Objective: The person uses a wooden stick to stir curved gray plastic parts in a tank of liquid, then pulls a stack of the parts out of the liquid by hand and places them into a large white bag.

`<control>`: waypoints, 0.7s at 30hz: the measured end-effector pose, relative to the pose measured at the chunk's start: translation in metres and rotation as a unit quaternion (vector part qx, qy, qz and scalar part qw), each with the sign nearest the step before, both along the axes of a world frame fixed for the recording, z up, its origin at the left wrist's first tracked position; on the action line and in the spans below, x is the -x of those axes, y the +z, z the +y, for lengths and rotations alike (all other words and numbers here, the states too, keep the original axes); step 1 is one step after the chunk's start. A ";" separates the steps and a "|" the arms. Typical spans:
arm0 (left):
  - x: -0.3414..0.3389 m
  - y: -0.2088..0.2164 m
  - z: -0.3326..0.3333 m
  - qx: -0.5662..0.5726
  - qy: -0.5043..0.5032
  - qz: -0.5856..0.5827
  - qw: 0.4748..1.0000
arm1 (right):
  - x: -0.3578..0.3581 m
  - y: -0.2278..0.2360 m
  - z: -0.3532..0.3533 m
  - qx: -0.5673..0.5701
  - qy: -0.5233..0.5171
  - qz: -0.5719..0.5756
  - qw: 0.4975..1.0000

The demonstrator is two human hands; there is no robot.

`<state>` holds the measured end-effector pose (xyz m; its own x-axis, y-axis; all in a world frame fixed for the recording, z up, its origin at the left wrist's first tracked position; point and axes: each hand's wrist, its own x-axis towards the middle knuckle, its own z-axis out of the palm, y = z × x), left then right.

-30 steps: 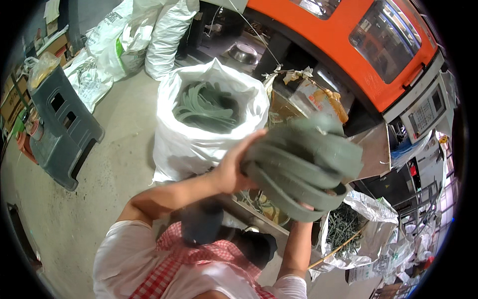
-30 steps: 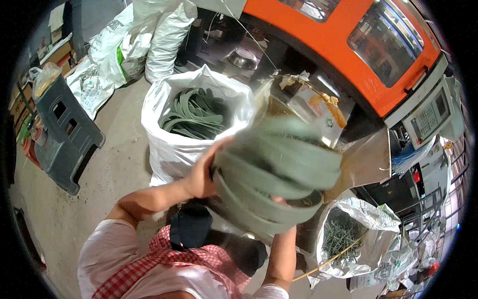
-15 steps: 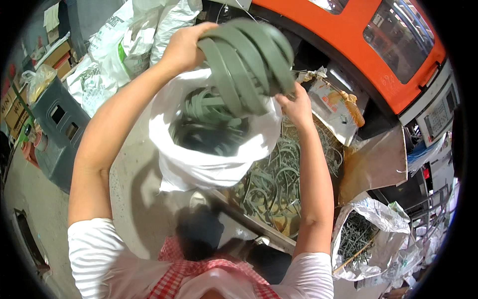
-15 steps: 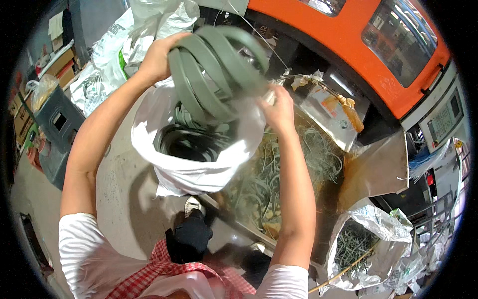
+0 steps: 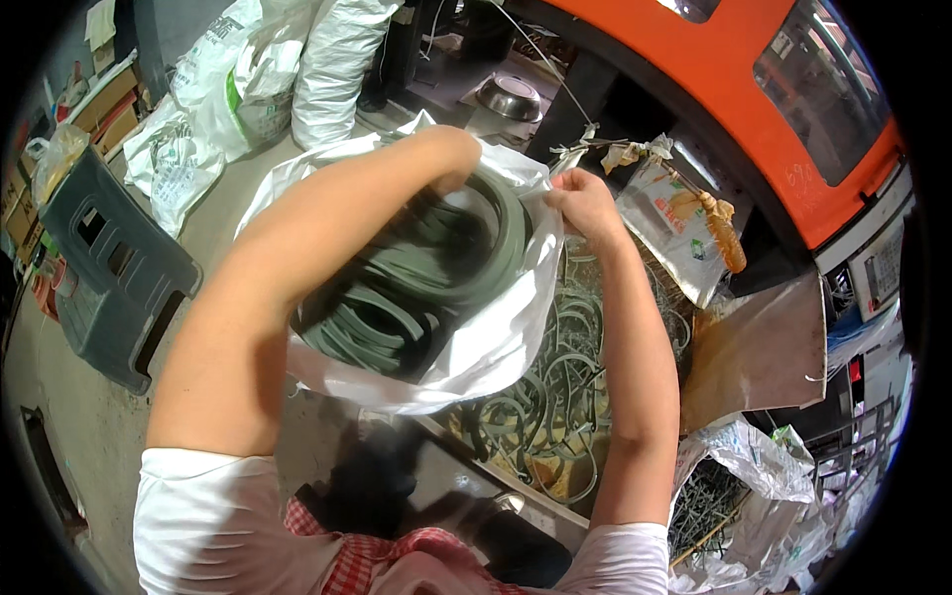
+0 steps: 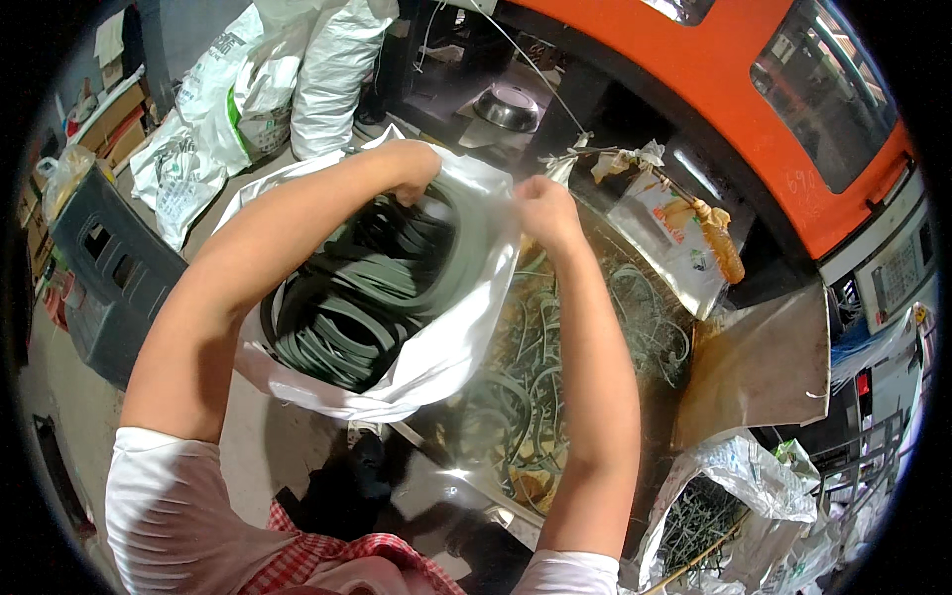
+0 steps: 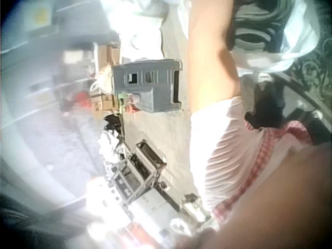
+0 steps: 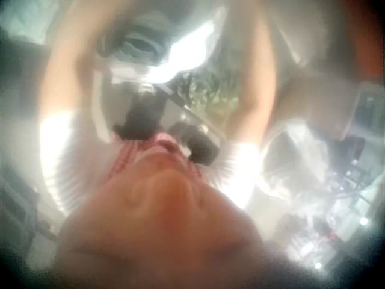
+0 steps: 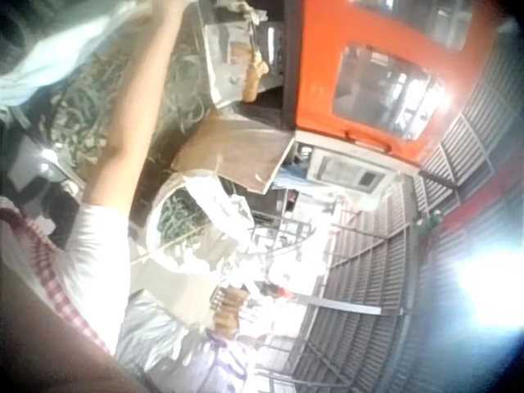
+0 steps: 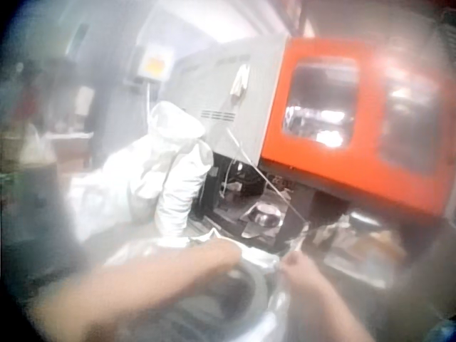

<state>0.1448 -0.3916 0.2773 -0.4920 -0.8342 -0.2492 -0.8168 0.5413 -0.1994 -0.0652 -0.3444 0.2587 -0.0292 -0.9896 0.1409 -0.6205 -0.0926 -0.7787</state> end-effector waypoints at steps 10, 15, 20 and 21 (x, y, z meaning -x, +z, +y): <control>0.034 0.000 0.004 0.026 0.055 0.011 0.998 | -0.030 -0.003 -0.037 0.089 -0.101 0.130 0.982; 0.009 -0.133 -0.034 0.300 -0.015 0.066 0.951 | -0.038 -0.010 -0.041 0.230 -0.115 0.063 0.964; 0.003 -0.167 -0.048 0.168 0.010 0.009 0.986 | -0.015 -0.004 -0.032 0.170 -0.058 0.061 0.982; -0.001 -0.176 -0.054 0.157 0.013 -0.005 0.987 | -0.009 0.005 -0.030 0.079 0.002 0.031 0.996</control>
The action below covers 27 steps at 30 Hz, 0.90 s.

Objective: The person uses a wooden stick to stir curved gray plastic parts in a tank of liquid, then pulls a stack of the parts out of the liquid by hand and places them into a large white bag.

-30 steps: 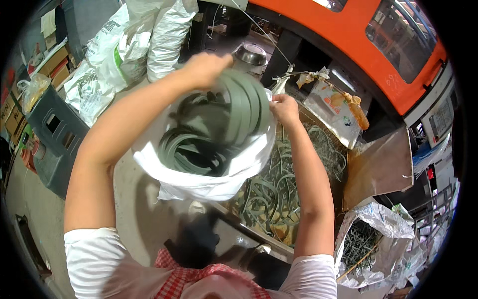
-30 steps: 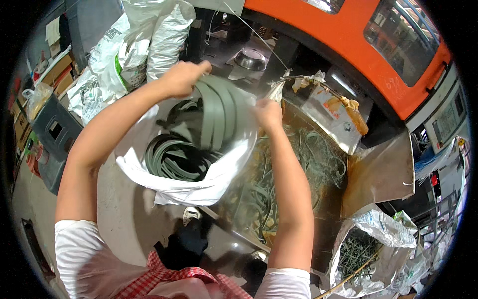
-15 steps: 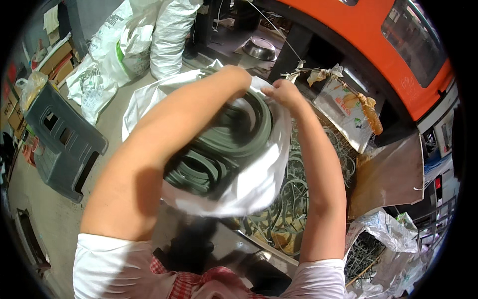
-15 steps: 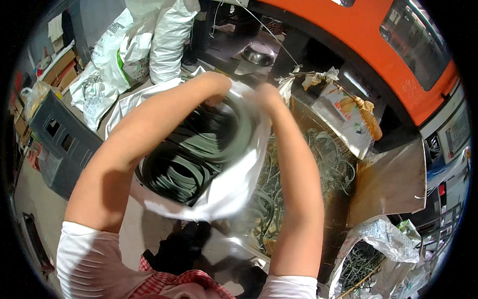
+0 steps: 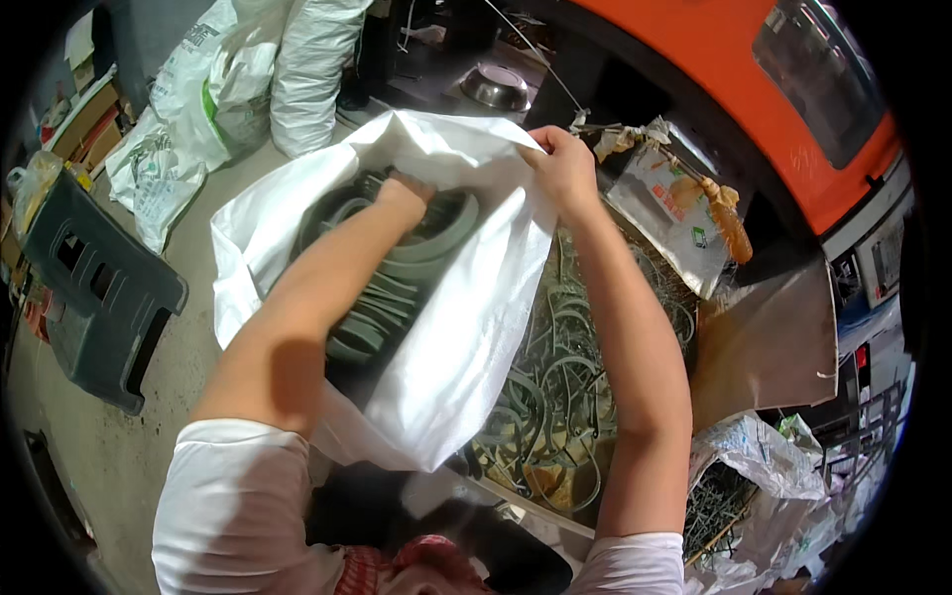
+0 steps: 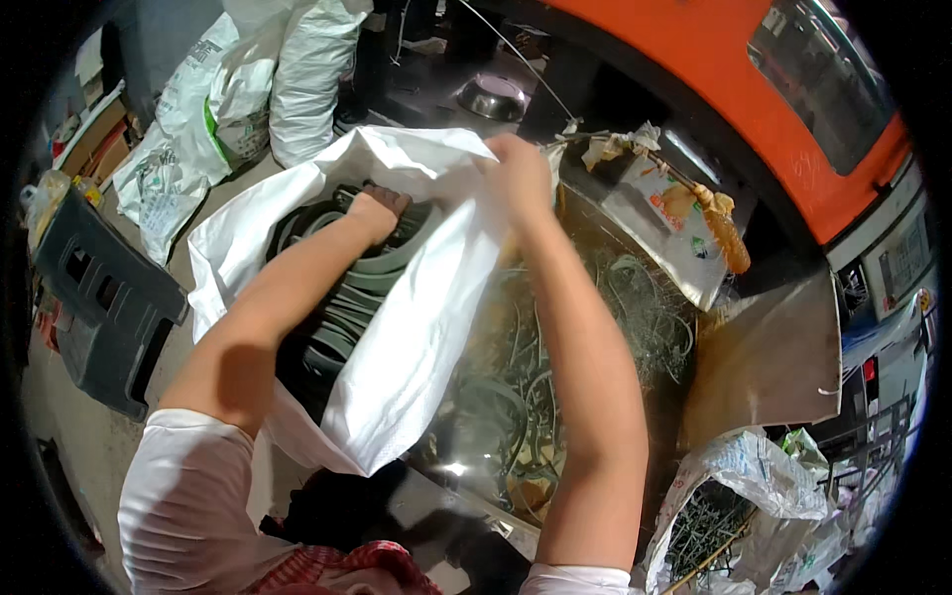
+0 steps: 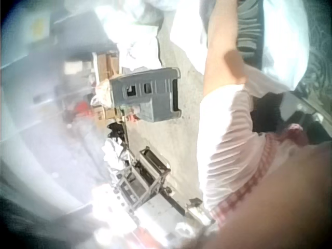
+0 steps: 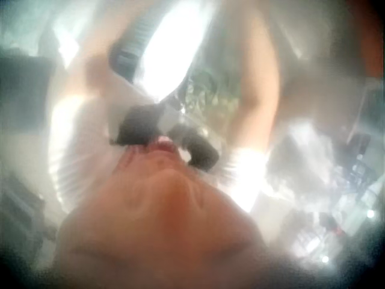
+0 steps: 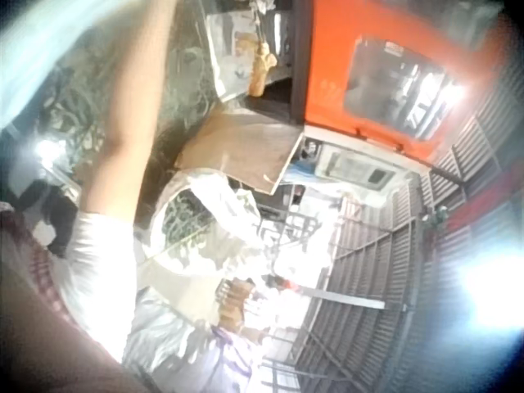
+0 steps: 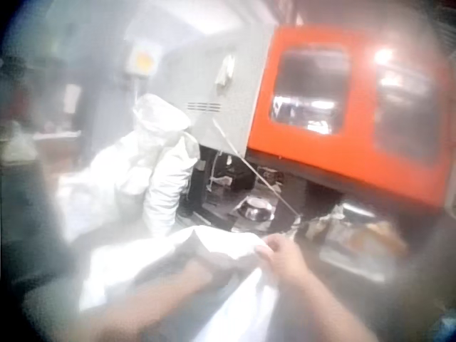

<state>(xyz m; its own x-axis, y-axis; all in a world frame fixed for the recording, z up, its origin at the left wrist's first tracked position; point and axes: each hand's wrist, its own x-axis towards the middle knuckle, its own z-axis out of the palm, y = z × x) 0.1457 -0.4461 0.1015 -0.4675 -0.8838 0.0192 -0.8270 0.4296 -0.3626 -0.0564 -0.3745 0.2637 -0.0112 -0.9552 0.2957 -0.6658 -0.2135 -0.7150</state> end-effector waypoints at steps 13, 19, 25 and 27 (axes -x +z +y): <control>-0.008 0.044 0.088 -0.313 -0.261 0.330 0.852 | 0.173 -0.133 0.249 -0.061 -0.199 -0.288 0.935; -0.030 0.097 0.097 -0.317 -0.175 0.188 0.913 | 0.208 -0.251 0.345 -0.213 -0.246 -0.224 0.918; -0.013 0.230 0.225 -0.137 -0.201 0.430 0.870 | 0.162 -0.305 0.373 -0.352 -0.169 -0.165 0.906; 0.021 0.218 0.280 -0.107 -0.271 0.545 0.786 | 0.148 -0.312 0.349 -0.359 -0.109 -0.220 0.901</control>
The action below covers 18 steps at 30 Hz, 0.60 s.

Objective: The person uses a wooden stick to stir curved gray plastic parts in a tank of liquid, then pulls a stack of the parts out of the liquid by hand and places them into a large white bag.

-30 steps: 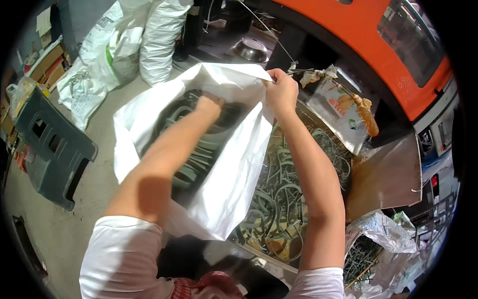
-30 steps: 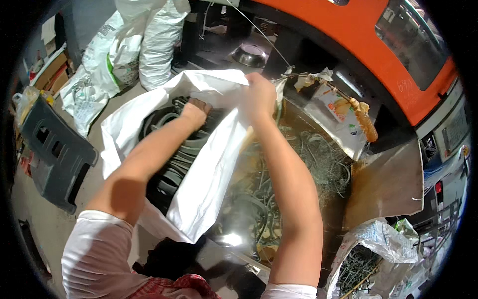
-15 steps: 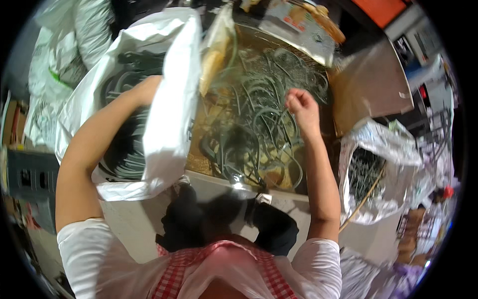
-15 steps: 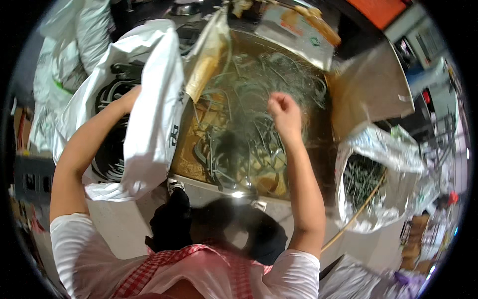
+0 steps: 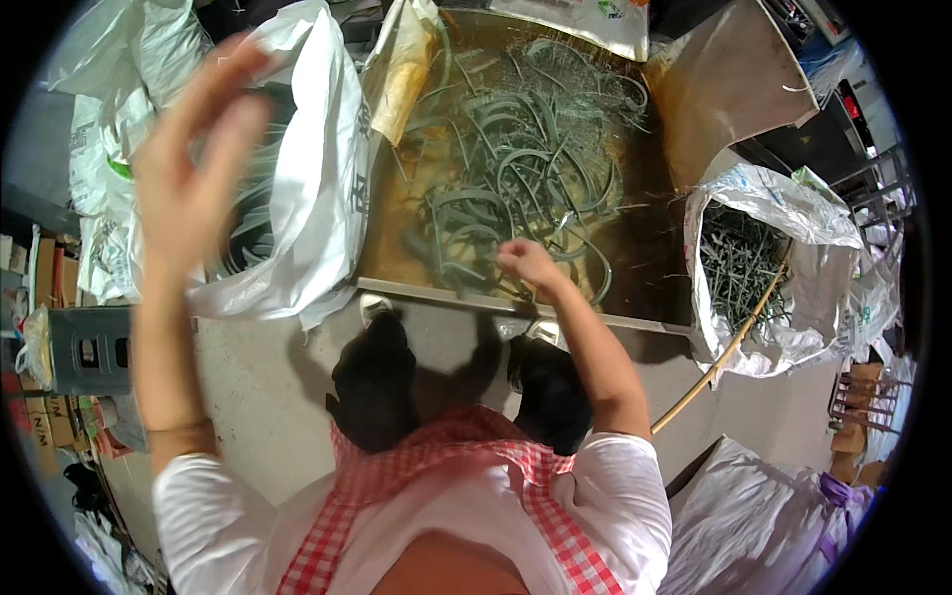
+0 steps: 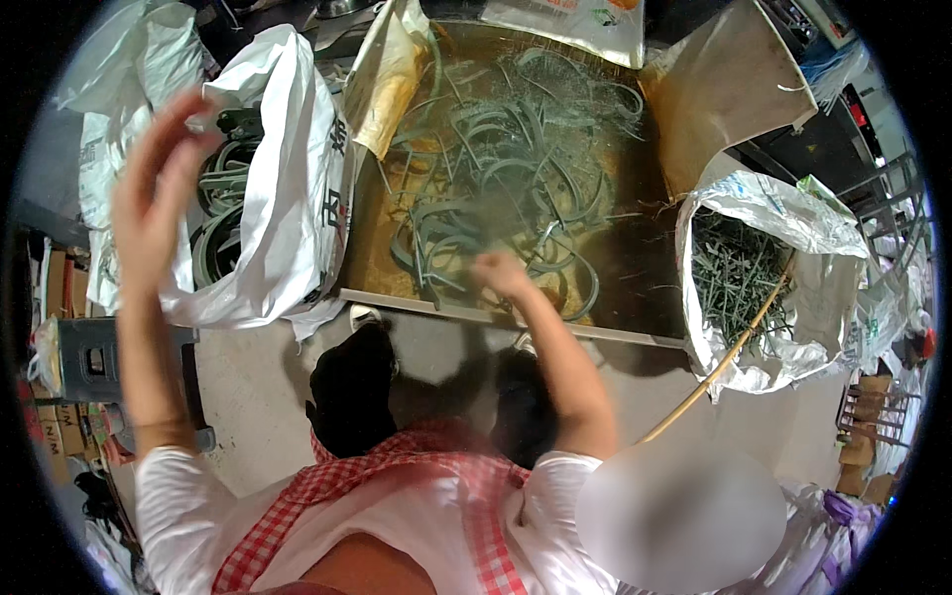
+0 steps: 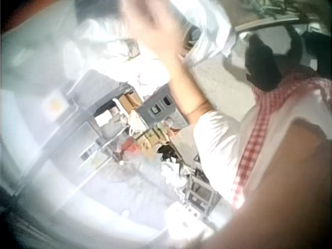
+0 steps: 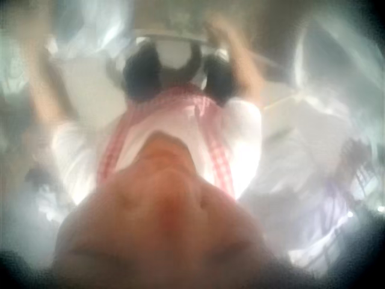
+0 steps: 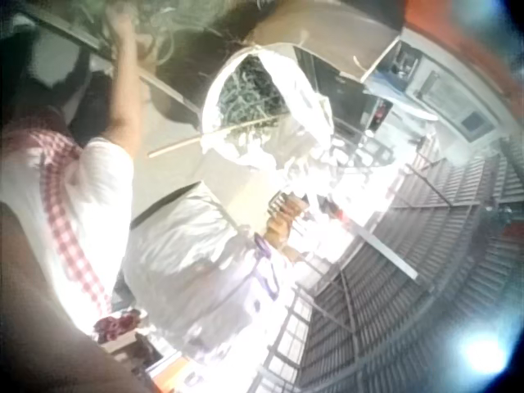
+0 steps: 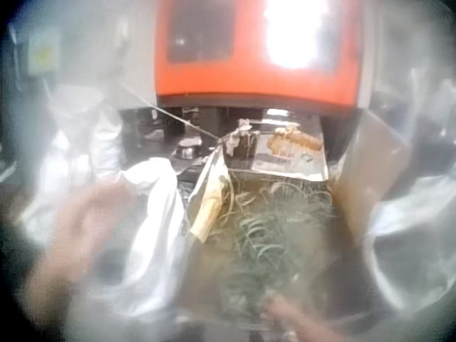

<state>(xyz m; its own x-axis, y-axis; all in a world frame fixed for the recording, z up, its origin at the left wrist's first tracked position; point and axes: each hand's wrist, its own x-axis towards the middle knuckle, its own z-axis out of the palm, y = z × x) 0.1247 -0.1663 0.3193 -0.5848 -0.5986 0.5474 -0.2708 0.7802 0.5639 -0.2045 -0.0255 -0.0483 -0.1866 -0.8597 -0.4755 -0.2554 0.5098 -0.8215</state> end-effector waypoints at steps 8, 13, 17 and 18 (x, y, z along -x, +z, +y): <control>0.084 -0.231 0.047 -0.509 0.002 0.237 0.827 | -0.098 -0.095 -0.100 0.031 -0.106 -0.170 0.979; 0.094 -0.257 0.030 -0.541 0.049 0.211 0.812 | -0.114 -0.157 -0.142 0.006 -0.203 -0.207 0.957; 0.096 -0.260 0.023 -0.554 0.046 0.198 0.807 | -0.138 -0.136 -0.145 0.002 -0.196 -0.226 0.954; 0.095 -0.263 0.021 -0.558 0.040 0.198 0.805 | -0.137 -0.123 -0.143 0.001 -0.191 -0.234 0.953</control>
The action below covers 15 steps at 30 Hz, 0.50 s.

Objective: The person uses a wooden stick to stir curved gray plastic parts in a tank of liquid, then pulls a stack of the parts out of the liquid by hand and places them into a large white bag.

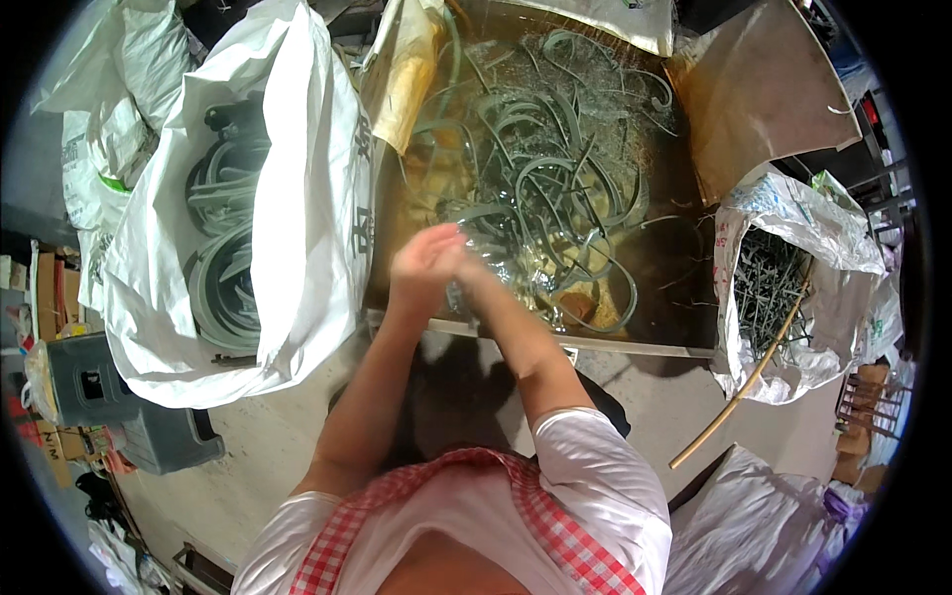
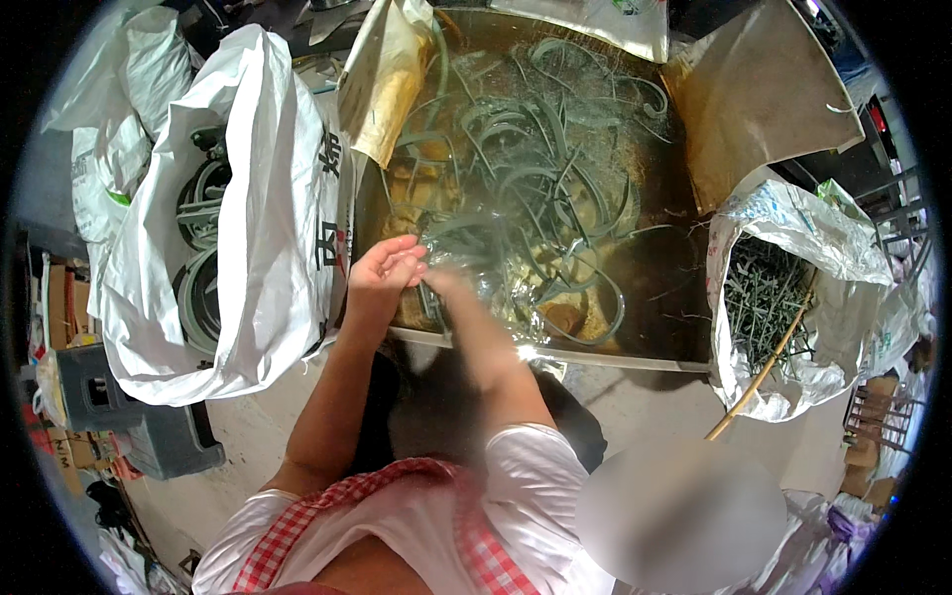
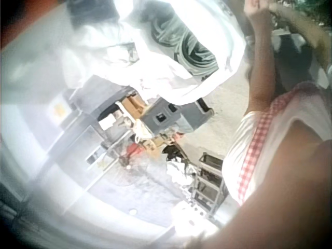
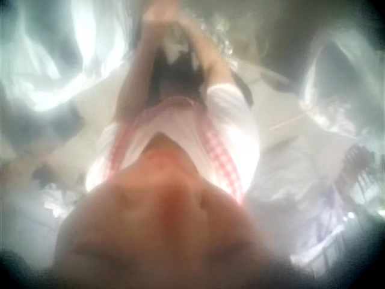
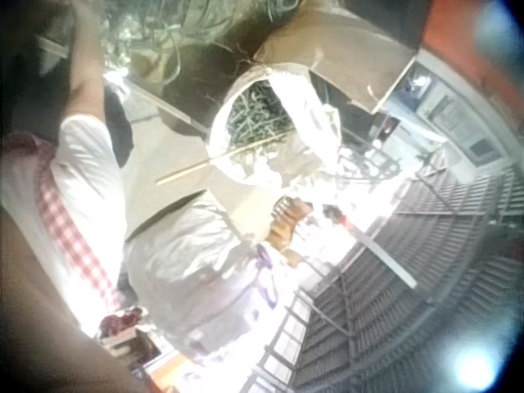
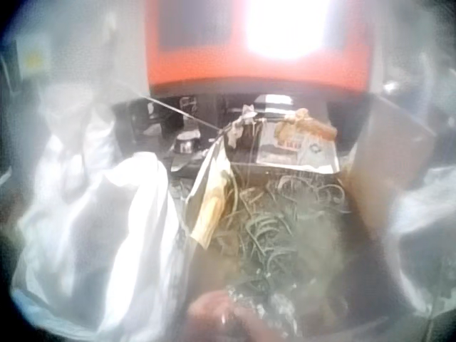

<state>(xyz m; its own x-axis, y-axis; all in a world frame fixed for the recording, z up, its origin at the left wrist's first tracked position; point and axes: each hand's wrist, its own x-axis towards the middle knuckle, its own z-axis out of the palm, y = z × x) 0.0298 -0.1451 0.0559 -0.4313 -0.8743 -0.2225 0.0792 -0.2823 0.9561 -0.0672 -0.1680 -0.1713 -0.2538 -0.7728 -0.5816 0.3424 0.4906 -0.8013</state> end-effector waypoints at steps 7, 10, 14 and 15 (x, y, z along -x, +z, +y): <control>-0.009 -0.007 -0.010 0.011 0.058 0.023 0.998 | 0.073 0.136 0.038 0.078 0.025 -0.083 0.993; -0.001 -0.019 -0.011 -0.010 0.064 0.031 0.997 | 0.107 0.168 0.050 0.157 0.031 -0.065 0.985; 0.020 -0.011 0.003 -0.019 0.057 -0.008 0.998 | 0.112 0.230 0.073 0.229 0.014 -0.074 0.970; 0.025 -0.004 0.006 -0.050 0.038 0.047 0.997 | 0.108 0.246 0.079 0.223 0.038 -0.043 0.973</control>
